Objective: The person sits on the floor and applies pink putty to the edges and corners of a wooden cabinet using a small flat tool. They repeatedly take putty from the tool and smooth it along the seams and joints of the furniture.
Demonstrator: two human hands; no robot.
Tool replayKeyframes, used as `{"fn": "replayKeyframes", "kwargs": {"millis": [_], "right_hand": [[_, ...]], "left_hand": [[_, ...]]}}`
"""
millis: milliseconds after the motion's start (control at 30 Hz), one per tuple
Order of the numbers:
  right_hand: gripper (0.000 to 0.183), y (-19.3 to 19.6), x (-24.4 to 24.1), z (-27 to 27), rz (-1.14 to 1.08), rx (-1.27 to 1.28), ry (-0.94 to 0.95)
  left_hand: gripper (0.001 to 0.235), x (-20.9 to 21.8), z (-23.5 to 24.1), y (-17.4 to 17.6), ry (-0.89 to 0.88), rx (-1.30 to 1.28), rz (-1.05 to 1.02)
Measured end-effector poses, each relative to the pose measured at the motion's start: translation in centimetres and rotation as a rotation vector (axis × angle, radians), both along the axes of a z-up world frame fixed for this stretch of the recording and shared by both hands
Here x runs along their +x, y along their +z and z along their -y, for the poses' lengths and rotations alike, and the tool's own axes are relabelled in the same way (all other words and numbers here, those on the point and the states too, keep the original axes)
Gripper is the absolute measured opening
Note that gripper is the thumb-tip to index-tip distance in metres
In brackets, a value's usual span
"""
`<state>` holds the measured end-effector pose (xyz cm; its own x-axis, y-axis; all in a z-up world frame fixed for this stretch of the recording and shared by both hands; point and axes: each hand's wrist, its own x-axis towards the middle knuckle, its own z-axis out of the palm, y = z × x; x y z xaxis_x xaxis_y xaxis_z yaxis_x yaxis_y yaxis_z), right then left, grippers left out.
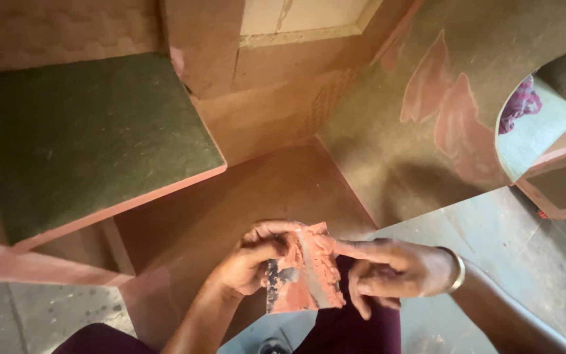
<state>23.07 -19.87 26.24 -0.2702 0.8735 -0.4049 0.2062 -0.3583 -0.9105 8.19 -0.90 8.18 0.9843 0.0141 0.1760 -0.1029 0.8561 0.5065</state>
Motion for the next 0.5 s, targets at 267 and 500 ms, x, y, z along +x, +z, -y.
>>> {"fn": "replayKeyframes", "kwargs": {"millis": [267, 500], "right_hand": [[0.078, 0.0, -2.8, 1.1, 1.107, 0.41, -0.135], [0.071, 1.0, -2.1, 0.8, 1.588, 0.502, 0.144]], "left_hand": [[0.046, 0.2, 0.7, -1.3, -0.02, -0.071, 0.003], [0.038, 0.2, 1.5, -1.3, 0.079, -0.254, -0.385]]}}
